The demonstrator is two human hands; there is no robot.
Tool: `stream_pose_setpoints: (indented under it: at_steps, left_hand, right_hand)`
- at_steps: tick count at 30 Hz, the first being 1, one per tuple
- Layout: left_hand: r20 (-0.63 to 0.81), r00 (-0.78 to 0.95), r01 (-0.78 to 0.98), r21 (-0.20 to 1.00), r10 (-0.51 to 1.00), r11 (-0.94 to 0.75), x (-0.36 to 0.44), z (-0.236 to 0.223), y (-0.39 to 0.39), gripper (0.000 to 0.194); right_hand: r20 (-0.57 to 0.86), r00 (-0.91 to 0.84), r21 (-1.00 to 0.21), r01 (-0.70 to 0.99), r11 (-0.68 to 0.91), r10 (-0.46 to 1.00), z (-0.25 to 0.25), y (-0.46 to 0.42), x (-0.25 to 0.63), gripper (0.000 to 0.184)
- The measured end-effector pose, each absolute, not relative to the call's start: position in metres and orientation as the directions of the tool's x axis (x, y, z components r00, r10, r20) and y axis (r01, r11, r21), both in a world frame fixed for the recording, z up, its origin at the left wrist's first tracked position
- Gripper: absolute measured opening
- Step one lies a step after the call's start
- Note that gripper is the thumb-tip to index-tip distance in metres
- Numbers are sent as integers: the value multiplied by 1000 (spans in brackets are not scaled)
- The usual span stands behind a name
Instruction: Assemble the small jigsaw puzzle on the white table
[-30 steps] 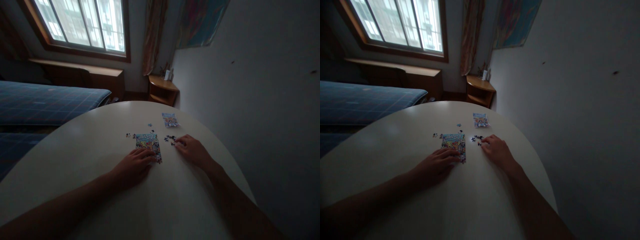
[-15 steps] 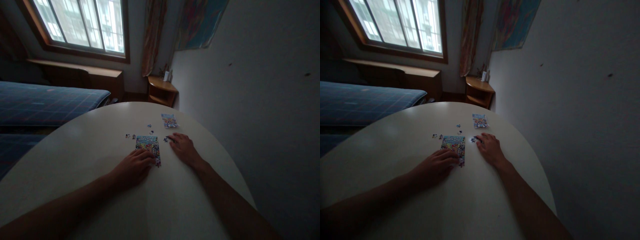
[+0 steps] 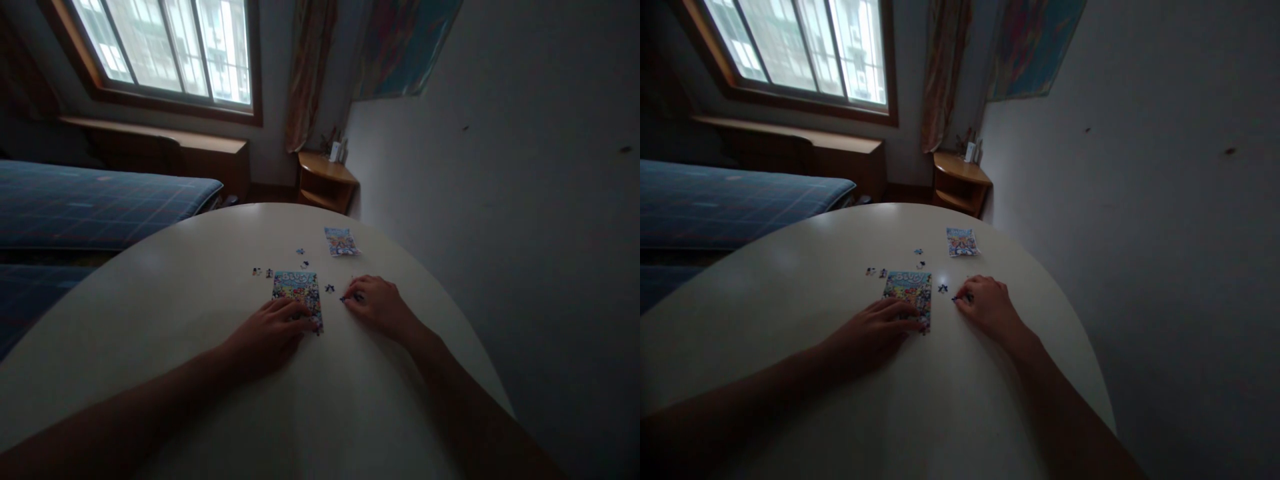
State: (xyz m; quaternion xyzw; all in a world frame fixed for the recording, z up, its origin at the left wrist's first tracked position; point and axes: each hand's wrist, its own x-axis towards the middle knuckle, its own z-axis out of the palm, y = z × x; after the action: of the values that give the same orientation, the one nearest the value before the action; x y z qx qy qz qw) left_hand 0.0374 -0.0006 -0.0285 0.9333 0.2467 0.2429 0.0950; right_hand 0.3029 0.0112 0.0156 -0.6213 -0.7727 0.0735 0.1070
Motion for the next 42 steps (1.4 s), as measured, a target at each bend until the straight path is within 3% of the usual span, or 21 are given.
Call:
stream_pose_setpoints:
  at_steps: [15, 20, 26, 31, 42]
  left_hand:
    - [406, 757, 416, 305, 512, -857, 37, -31, 0, 40]
    - [412, 764, 409, 287, 497, -866, 37, -32, 1, 40]
    - [407, 763, 420, 279, 502, -864, 39, -29, 0, 37]
    - [410, 762, 419, 278, 501, -864, 40, -29, 0, 34]
    - [425, 763, 413, 259, 487, -873, 39, -29, 0, 35]
  right_hand:
    - [-15, -396, -360, 859, 365, 918, 25, -3, 290, 8]
    - [-7, -472, -466, 781, 414, 882, 26, -5, 289, 18]
    - [-87, -502, -600, 716, 357, 861, 27, -11, 285, 7]
    - [-80, -514, -586, 717, 377, 854, 26, -14, 274, 2]
    - [39, -577, -450, 719, 530, 816, 22, -15, 268, 12]
